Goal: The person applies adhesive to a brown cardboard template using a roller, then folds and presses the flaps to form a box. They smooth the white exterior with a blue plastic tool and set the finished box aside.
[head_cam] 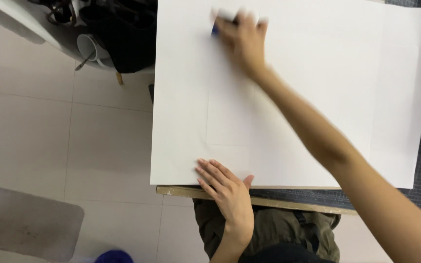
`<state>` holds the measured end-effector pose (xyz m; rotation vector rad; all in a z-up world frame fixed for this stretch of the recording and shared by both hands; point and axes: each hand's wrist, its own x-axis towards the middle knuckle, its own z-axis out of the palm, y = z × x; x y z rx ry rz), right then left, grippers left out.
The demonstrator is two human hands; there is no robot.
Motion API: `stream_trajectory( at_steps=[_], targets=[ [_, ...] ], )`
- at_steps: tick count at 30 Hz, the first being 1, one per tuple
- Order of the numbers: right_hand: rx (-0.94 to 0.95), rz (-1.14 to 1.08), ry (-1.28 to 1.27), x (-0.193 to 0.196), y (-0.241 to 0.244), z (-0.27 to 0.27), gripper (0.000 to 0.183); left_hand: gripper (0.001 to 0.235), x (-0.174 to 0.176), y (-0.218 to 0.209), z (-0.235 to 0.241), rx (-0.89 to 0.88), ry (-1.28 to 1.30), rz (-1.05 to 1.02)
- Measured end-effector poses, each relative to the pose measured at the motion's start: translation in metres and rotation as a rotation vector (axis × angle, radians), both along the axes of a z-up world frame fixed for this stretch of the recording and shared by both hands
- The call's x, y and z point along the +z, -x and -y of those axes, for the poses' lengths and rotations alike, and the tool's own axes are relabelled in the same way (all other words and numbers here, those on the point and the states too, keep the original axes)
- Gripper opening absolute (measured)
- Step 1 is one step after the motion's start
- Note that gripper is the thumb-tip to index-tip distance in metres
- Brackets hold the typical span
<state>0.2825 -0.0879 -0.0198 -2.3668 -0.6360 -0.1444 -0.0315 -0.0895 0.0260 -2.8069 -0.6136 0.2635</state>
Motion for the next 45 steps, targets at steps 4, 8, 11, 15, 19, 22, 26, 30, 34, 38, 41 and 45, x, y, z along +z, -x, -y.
stream_trajectory(
  at_steps=[4, 8, 11, 15, 19, 22, 26, 30, 34, 38, 41, 45],
  targets=[
    [0.537, 0.278, 0.181, 0.013, 0.188, 0.024, 0.034, 0.125, -0.013, -0.003, 0.006, 0.032, 0.011, 0.038],
    [0.582, 0.241, 0.217, -0.027, 0.13, 0.029, 0.062, 0.13, -0.013, -0.004, 0.001, 0.017, -0.02, 0.045],
    [0.37, 0.323, 0.405, -0.045, 0.006, 0.019, 0.055, 0.135, -0.013, -0.001, 0.002, -0.002, 0.004, 0.065],
    [-0.051, 0.346, 0.316, -0.037, -0.057, 0.006, 0.039, 0.135, -0.012, 0.0, 0.004, -0.009, -0.029, 0.014],
    [0.133, 0.349, 0.382, -0.006, 0.078, 0.021, 0.054, 0.133, -0.019, 0.005, 0.002, -0.01, -0.011, 0.055],
    [-0.188, 0.082, 0.26, -0.021, 0.005, 0.118, 0.04, 0.133, -0.012, 0.002, 0.002, -0.034, -0.057, -0.134],
    [-0.74, 0.206, 0.466, -0.037, -0.078, 0.186, 0.04, 0.133, -0.015, -0.001, 0.003, -0.047, -0.077, -0.087],
    [-0.627, -0.015, -0.014, -0.042, -0.018, 0.04, 0.034, 0.128, -0.016, 0.0, 0.001, -0.049, -0.068, -0.004],
    [-0.222, 0.284, 0.45, -0.043, 0.007, -0.007, 0.052, 0.122, -0.009, 0.001, -0.002, -0.072, -0.08, -0.058],
    [-0.623, -0.205, -0.3, -0.009, -0.032, 0.103, 0.038, 0.127, -0.013, 0.002, -0.001, -0.056, -0.066, -0.018],
    [-0.741, 0.252, 0.501, -0.045, -0.038, 0.102, 0.04, 0.131, -0.016, 0.002, 0.001, -0.067, -0.134, -0.076],
    [-0.498, 0.274, 0.284, -0.05, -0.008, -0.042, 0.036, 0.126, -0.04, 0.01, -0.001, -0.07, -0.092, 0.058]
  ],
)
